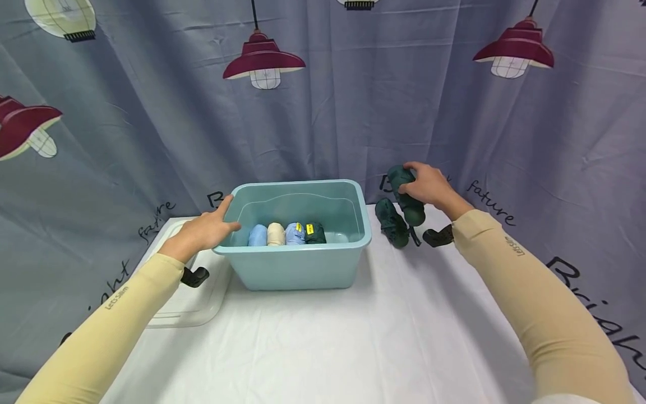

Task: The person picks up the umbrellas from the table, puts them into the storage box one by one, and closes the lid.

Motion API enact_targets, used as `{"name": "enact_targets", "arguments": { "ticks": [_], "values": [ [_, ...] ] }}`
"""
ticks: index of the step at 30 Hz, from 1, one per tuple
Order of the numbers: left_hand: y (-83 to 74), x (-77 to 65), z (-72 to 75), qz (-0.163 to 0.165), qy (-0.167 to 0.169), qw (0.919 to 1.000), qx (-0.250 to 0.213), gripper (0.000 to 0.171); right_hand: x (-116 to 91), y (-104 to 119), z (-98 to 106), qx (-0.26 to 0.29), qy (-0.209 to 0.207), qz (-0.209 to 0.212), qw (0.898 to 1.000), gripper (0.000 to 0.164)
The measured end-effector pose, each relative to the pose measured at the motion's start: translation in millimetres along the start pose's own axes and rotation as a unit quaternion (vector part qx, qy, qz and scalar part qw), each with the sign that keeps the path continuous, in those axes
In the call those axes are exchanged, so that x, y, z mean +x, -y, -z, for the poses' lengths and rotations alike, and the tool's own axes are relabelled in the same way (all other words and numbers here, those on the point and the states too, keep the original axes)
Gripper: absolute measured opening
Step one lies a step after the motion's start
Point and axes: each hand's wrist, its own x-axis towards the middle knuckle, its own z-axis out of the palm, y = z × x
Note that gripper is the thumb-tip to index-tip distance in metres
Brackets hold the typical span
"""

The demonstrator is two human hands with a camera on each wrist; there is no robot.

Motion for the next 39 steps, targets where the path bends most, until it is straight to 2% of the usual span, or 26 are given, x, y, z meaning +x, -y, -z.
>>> {"name": "enact_targets", "arguments": {
  "ticks": [14, 25, 31, 39],
  "values": [
    [4.0, 0.2, -0.9, 0.005, 0.003, 1.0000, -0.005, 0.088, -7, 29, 4, -0.012, 0.012, 0.006, 1.000, 0.074],
    [3.0, 3.5, 2.2, 0.002, -0.001, 1.0000, -0.004, 0.088, -14, 74, 5, -0.033, 0.037, 0.032, 0.998, 0.070],
    [-1.2, 6.1, 3.8, 0.005, 0.008, 0.9999, -0.003, 0.087, -11, 89, 0, -0.041, 0.053, 0.033, 0.997, 0.070],
    [-0.4, 2.1, 2.9, 0.009, 0.008, 0.9999, -0.006, 0.087, -3, 108, -7, -0.046, 0.083, 0.038, 0.995, 0.067]
  ]
}}
